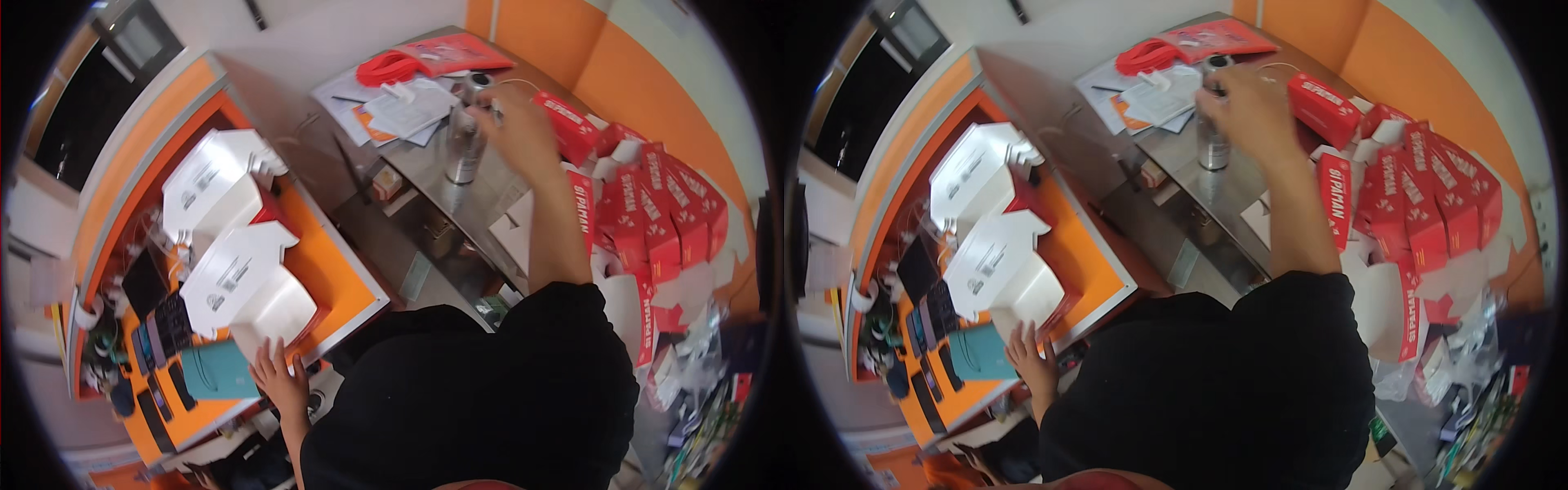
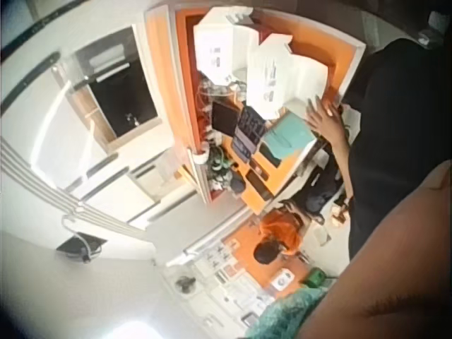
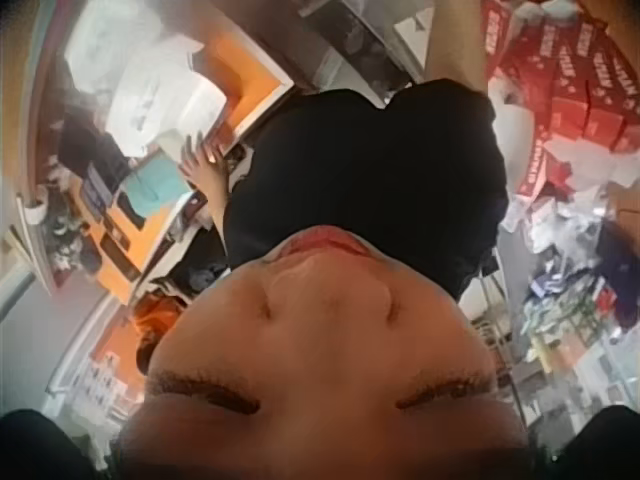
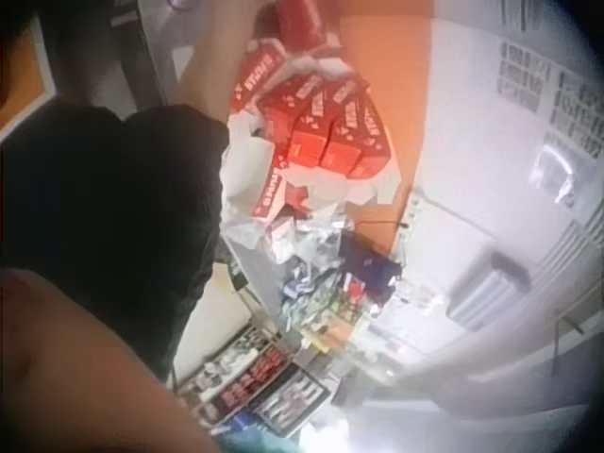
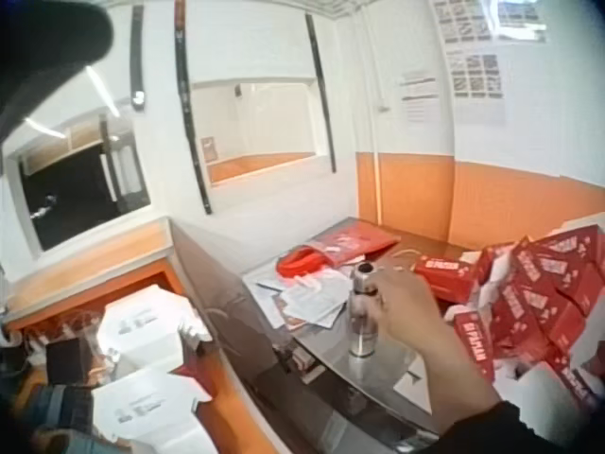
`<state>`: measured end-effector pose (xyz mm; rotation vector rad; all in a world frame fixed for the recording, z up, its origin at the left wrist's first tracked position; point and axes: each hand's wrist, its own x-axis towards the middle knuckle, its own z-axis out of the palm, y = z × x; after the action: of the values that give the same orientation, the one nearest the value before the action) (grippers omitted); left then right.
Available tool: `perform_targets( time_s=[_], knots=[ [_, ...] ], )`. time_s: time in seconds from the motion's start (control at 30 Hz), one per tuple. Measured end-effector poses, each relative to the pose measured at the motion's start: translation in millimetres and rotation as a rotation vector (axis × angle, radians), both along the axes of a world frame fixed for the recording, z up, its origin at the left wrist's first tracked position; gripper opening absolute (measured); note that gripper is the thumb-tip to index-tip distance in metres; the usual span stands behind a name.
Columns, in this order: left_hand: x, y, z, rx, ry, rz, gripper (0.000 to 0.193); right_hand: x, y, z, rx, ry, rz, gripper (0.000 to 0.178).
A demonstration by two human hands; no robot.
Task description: The person assembles cardboard food boxes by hand on a counter, folding the flaps and interlocking the tabs to form the box shape.
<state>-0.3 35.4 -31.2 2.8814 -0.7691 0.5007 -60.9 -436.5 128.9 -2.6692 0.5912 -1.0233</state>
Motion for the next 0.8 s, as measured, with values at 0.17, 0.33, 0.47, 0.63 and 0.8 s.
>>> perform_targets(
  time_s=[0.17,0.33,0.47,0.63,0.8],
  knots=[
    [14,-9,-7,0.063,0.111,0.0,0.027,-84,-93,-7,-0.196,0.312,-0.739,0.042],
    [4,-22,12,-0.082,0.153,-0.161,0.031,-113,-197,-49,0.0,0.391,-0.687,0.05],
    [6,-6,38,-0.101,0.137,-0.191,0.045,-121,-257,-113,0.105,0.484,-0.865,0.063],
    [10,24,19,0.021,0.184,-0.082,0.036,-83,-211,-86,0.206,0.681,-0.95,0.077],
    [20,5,24,-0.025,0.099,-0.221,0.018,-85,-280,-95,0.194,-0.25,-0.878,0.077]
  ],
)
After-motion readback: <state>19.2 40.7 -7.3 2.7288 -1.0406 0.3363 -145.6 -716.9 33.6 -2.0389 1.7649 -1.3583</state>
